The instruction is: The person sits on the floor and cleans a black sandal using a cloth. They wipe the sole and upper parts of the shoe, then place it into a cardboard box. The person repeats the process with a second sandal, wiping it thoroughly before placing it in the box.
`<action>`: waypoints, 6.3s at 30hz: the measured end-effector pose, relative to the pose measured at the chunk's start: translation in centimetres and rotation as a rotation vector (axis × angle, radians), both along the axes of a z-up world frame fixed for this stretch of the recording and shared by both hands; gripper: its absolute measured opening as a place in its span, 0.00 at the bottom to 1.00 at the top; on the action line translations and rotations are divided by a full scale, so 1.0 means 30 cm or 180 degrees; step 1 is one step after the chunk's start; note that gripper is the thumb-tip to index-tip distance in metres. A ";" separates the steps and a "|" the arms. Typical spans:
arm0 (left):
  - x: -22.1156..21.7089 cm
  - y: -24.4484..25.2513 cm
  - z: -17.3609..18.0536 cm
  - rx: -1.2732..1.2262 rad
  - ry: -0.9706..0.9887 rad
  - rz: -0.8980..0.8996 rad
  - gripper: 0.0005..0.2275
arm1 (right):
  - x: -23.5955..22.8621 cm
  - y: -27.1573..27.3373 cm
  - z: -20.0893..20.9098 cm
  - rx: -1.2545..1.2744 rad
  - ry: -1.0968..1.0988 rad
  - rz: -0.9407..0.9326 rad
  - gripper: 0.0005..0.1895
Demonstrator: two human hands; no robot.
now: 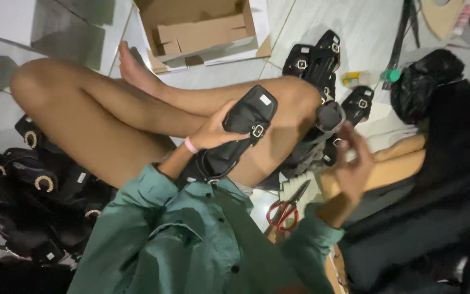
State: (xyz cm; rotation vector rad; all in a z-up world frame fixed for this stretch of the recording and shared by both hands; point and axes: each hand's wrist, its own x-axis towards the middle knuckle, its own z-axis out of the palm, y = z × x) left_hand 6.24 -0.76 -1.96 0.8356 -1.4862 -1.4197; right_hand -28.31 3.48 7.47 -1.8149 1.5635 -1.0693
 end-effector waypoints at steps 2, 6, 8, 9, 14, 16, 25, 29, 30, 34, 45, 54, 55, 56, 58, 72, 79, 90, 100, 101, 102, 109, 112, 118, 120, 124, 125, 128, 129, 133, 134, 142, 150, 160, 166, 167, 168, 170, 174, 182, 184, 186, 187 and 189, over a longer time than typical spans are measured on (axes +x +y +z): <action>-0.008 0.018 -0.015 0.0125 0.0225 0.0389 0.38 | 0.072 -0.005 -0.054 0.0058 -0.1156 0.0395 0.24; 0.023 0.023 0.050 0.1104 0.2267 0.1406 0.42 | 0.371 0.018 -0.163 0.0738 -0.2975 0.0870 0.32; 0.062 0.034 0.116 0.1187 0.3256 0.1534 0.43 | 0.543 0.035 -0.224 0.1045 -0.3663 0.1034 0.37; 0.094 0.042 0.141 0.0941 0.3045 0.1328 0.43 | 0.605 0.068 -0.251 0.1194 -0.3990 0.1063 0.39; 0.386 0.076 0.250 0.0477 0.2780 0.0132 0.44 | 0.540 0.055 -0.325 0.0994 -0.3526 0.1116 0.49; 0.504 0.097 0.321 0.0700 0.2776 0.0392 0.42 | 0.420 0.006 -0.306 0.0864 -0.2744 0.1087 0.48; 0.535 0.082 0.518 -0.0225 0.2392 0.0745 0.29 | 0.425 -0.153 0.161 -0.0522 -0.1252 0.2114 0.43; 0.533 0.076 0.542 -0.0416 0.2324 0.0845 0.28 | 0.447 -0.190 0.250 -0.0700 -0.1138 0.2242 0.45; 0.531 0.075 0.543 -0.0440 0.2288 0.0877 0.28 | 0.447 -0.197 0.253 -0.0676 -0.1204 0.2247 0.44; 0.519 0.073 0.533 -0.0360 0.2162 0.0993 0.26 | 0.432 -0.209 0.242 -0.0686 -0.1243 0.2213 0.44; 0.476 0.063 0.484 0.0589 0.2335 0.1263 0.27 | 0.456 -0.197 0.191 0.0353 -0.1666 0.0918 0.34; 0.482 -0.163 0.334 0.1395 0.1215 0.1636 0.22 | 0.443 -0.394 0.038 0.1584 -0.2858 0.0798 0.29; 0.494 -0.191 0.320 0.1301 0.1255 0.1644 0.22 | 0.409 -0.399 -0.003 0.1566 -0.2833 0.0696 0.30; 0.506 -0.218 0.309 0.1206 0.1295 0.1652 0.22 | 0.359 -0.400 -0.040 0.1423 -0.3009 0.0607 0.30; 0.525 -0.261 0.288 0.1114 0.1637 0.1599 0.22 | 0.252 -0.388 -0.110 0.1186 -0.3354 0.0398 0.31; 0.592 -0.558 -0.113 -0.0576 -0.2744 0.0911 0.38 | 0.336 -0.202 -0.098 -0.0524 -0.0792 -0.0462 0.24; 0.566 -0.553 -0.012 -0.0552 -0.4439 0.0454 0.17 | 0.165 -0.392 -0.288 0.0847 -0.4131 0.0317 0.31; 0.507 -0.676 -0.234 -0.1542 -0.5318 0.1247 0.09 | 0.328 -0.635 -0.281 0.1552 -0.3044 0.0721 0.30; 0.660 -0.505 0.318 -0.0430 -0.1377 0.0039 0.29 | 0.510 -0.683 -0.253 0.0098 -0.0996 0.1935 0.24; 0.667 -0.485 0.342 -0.0490 -0.1099 -0.0159 0.30 | 0.530 -0.667 -0.239 -0.0110 -0.0894 0.1921 0.26; 0.654 -0.472 0.351 -0.0454 -0.1211 -0.0056 0.27 | 0.543 -0.661 -0.224 -0.0318 -0.0790 0.1904 0.27; 0.611 -0.482 0.336 -0.0718 -0.1369 0.0077 0.23 | 0.550 -0.629 -0.192 -0.0163 -0.0915 0.1721 0.28; 0.609 -0.477 0.356 -0.0678 -0.1435 0.0054 0.22 | 0.542 -0.637 -0.209 -0.0246 -0.0879 0.1712 0.27; 0.600 -0.482 0.375 -0.0561 -0.1350 0.0103 0.22 | 0.508 -0.656 -0.295 -0.0066 -0.0998 0.1431 0.23; 0.580 -0.478 0.377 0.0062 -0.1288 0.0458 0.23 | 0.516 -0.662 -0.309 0.0212 -0.0959 0.0754 0.22; 0.519 -0.499 0.336 0.1640 -0.0101 0.0908 0.25 | 0.492 -0.663 -0.229 0.1216 -0.3157 0.1382 0.45; 0.518 -0.510 0.321 0.1861 0.0478 0.0810 0.25 | 0.486 -0.663 -0.217 0.1369 -0.3476 0.1530 0.48; 0.535 -0.513 0.286 0.2013 0.0362 0.0465 0.24 | 0.481 -0.666 -0.223 0.1231 -0.3143 0.1499 0.52; 0.542 -0.507 0.277 0.1890 0.0253 0.0371 0.23 | 0.477 -0.659 -0.233 0.1084 -0.2820 0.1390 0.52; 0.576 -0.488 0.263 0.1481 -0.0317 0.0069 0.23 | 0.476 -0.671 -0.277 0.1012 -0.2537 0.1042 0.46; 0.580 -0.483 0.265 0.1395 -0.0491 0.0013 0.23 | 0.480 -0.678 -0.283 0.1033 -0.2574 0.0919 0.46; 0.551 -0.464 0.319 -0.1151 -0.1391 0.0334 0.32 | 0.446 -0.744 -0.422 0.1040 -0.2630 0.0591 0.29; 0.524 -0.528 0.162 -0.1508 -0.3528 0.1353 0.31 | 0.573 -0.937 -0.385 0.1055 -0.1384 -0.0110 0.29; 0.578 -0.554 0.002 -0.1745 -0.3777 0.1308 0.35 | 0.594 -0.924 -0.368 -0.0394 0.1253 0.0251 0.31; 0.572 -0.570 -0.023 -0.1622 -0.4633 0.1151 0.32 | 0.635 -0.891 -0.302 -0.0145 0.1069 0.0598 0.33; 0.577 -0.574 -0.039 -0.1656 -0.4709 0.1157 0.32 | 0.648 -0.888 -0.291 0.0169 0.0675 0.0628 0.33; 0.574 -0.582 -0.057 -0.1795 -0.4853 0.1243 0.32 | 0.655 -0.889 -0.283 0.0480 0.0279 0.0660 0.33; 0.559 -0.581 -0.089 -0.2030 -0.5150 0.1444 0.33 | 0.668 -0.895 -0.296 0.0197 0.0702 0.0658 0.27; 0.569 -0.583 -0.081 -0.1568 -0.4824 0.1162 0.30 | 0.656 -0.944 -0.326 -0.0311 0.1065 0.0737 0.20; 0.569 -0.571 -0.078 -0.2068 -0.4507 0.1423 0.30 | 0.648 -0.987 -0.300 -0.0447 0.0863 0.1212 0.23; 0.584 -0.573 -0.086 -0.1971 -0.4485 0.1404 0.31 | 0.650 -0.993 -0.312 -0.0512 0.0967 0.1247 0.22; 0.600 -0.582 -0.079 -0.1882 -0.4500 0.1387 0.29 | 0.623 -0.991 -0.332 -0.0547 0.1131 0.1177 0.22; 0.605 -0.572 -0.078 -0.1814 -0.4529 0.1366 0.26 | 0.634 -0.979 -0.325 -0.0420 0.1180 0.1161 0.23; 0.612 -0.562 -0.069 -0.1665 -0.4524 0.1282 0.23 | 0.662 -0.970 -0.322 -0.0175 0.1267 0.1104 0.26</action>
